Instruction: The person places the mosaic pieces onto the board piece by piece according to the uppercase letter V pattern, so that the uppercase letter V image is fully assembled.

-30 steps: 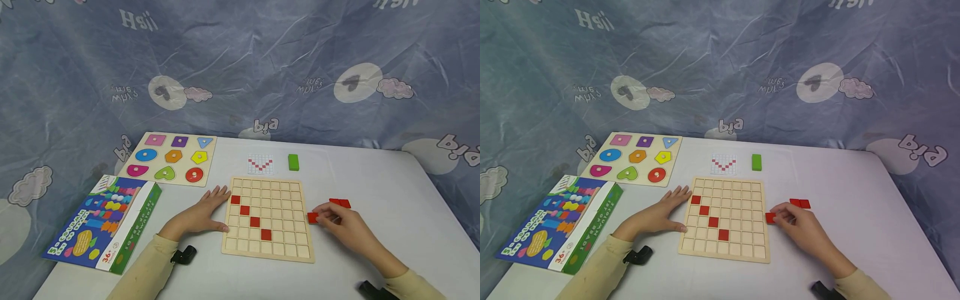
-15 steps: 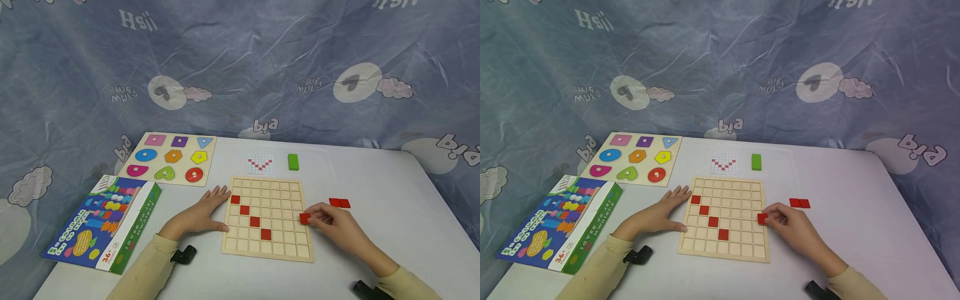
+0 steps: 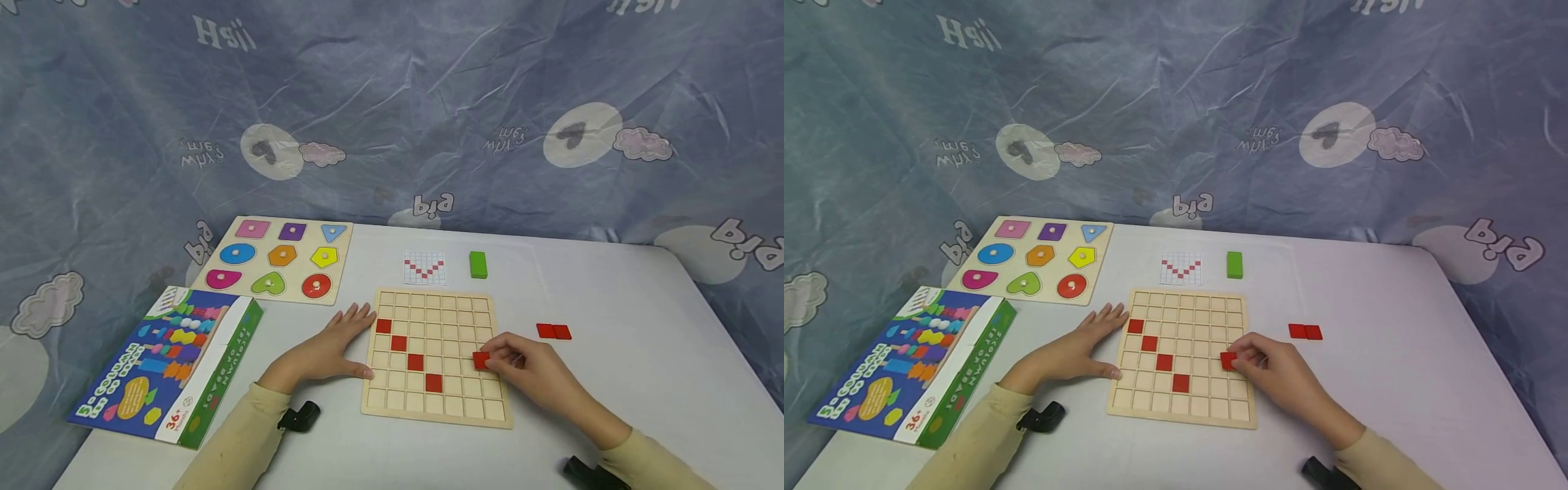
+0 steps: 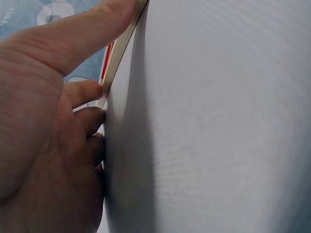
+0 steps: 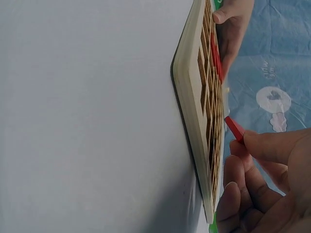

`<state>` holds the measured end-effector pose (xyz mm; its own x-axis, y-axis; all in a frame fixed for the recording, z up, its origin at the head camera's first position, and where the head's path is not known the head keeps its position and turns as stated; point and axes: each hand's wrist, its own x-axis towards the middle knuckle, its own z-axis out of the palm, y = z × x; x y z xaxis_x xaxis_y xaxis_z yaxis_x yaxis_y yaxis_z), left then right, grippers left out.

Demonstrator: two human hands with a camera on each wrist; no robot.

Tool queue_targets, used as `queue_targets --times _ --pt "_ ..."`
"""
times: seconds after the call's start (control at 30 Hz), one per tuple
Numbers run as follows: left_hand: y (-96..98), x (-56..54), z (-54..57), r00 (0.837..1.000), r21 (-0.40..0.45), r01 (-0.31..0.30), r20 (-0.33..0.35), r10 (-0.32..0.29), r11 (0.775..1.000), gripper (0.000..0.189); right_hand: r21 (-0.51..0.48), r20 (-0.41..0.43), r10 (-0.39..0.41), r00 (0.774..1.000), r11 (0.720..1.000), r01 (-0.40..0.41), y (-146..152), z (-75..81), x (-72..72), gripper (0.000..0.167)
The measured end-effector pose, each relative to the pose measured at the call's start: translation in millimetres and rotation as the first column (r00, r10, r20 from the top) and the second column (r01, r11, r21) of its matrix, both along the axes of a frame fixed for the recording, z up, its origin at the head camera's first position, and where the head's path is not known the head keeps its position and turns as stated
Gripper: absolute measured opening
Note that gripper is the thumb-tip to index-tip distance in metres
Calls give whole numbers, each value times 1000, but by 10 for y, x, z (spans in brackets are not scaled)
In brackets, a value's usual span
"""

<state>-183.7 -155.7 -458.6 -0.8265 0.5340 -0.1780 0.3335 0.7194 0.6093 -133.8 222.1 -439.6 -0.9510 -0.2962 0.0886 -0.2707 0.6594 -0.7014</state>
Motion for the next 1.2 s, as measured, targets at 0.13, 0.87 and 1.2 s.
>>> queue_targets --times 0.13,0.87,1.2 --pt "1 6 6 1000 7 -3 3 3 1000 108 -11 -8 30 1000 999 -31 -57 -30 -6 18" --pt "1 -1 -3 1000 -2 -5 5 5 1000 108 -6 -27 106 994 994 -106 -322 -74 -54 16" --pt "-11 2 3 1000 -12 2 0 -2 1000 110 -20 -41 128 991 992 -129 -419 -80 -35 17"
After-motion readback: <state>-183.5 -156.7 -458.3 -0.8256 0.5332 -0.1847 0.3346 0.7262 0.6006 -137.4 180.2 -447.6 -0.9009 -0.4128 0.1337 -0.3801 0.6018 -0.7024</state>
